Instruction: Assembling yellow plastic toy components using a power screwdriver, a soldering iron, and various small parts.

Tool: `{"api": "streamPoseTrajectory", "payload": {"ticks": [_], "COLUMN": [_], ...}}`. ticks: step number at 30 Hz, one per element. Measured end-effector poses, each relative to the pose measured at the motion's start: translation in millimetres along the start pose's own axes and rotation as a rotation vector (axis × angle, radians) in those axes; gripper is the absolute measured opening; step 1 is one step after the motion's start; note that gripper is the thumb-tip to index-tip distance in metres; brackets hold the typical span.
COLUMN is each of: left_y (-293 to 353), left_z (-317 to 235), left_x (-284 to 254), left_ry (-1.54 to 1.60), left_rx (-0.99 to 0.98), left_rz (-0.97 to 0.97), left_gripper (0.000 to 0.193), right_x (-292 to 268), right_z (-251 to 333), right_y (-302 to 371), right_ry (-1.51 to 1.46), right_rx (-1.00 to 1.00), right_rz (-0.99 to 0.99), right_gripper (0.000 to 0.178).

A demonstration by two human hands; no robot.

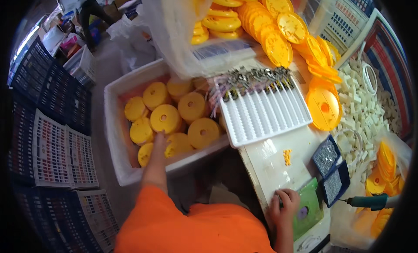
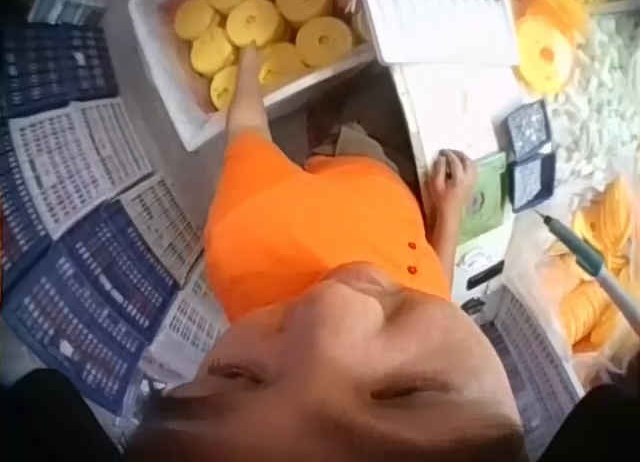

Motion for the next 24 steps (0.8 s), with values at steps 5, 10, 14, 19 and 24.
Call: {"api": "streamPoseTrajectory", "payload": {"ticks": [5, 10, 14, 19, 24], "left_y": [-38.1, 37.3, 189.3, 377.6, 486.8], "left_z": [-37.7, -43.9, -76.7, -44.9, 76.7], "left_x": [-37.0, -10.7, 84.7, 155.8, 193.4], "left_ry": [-0.376, -0.369, -0.279, -0.405, -0.69], "left_rx": [0.634, 0.638, 0.936, 1.253, 1.264], "left_rz": [-0.064, -0.242, -0.011, 0.581, 1.468], "left_gripper": [0.042, 0.032, 0.024, 0.012, 0.023], "right_x": [10.8, 9.4, 1.1, -5.7, -6.7], "right_z": [10.7, 14.3, 6.8, 14.5, 25.1], "right_y": [2.2, -4.6, -2.2, -4.5, -6.4], "right_ry": [-0.054, 0.053, 0.077, 0.085, -0.003], "right_rx": [0.034, 0.075, 0.096, 0.077, 0.034], "right_rz": [-0.048, 0.075, 0.048, 0.026, 0.014], "right_gripper": [0.008, 0.017, 0.018, 0.018, 0.018]}}
Point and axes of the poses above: each hand's wrist, its own y-axis away from the middle knuckle, its own x-axis out of the palm, z = x × y, the point moved 9 cm from there along -y, towards the middle knuckle, and after that the axes turned 3 degrees about -z, right-handed, at the moved point
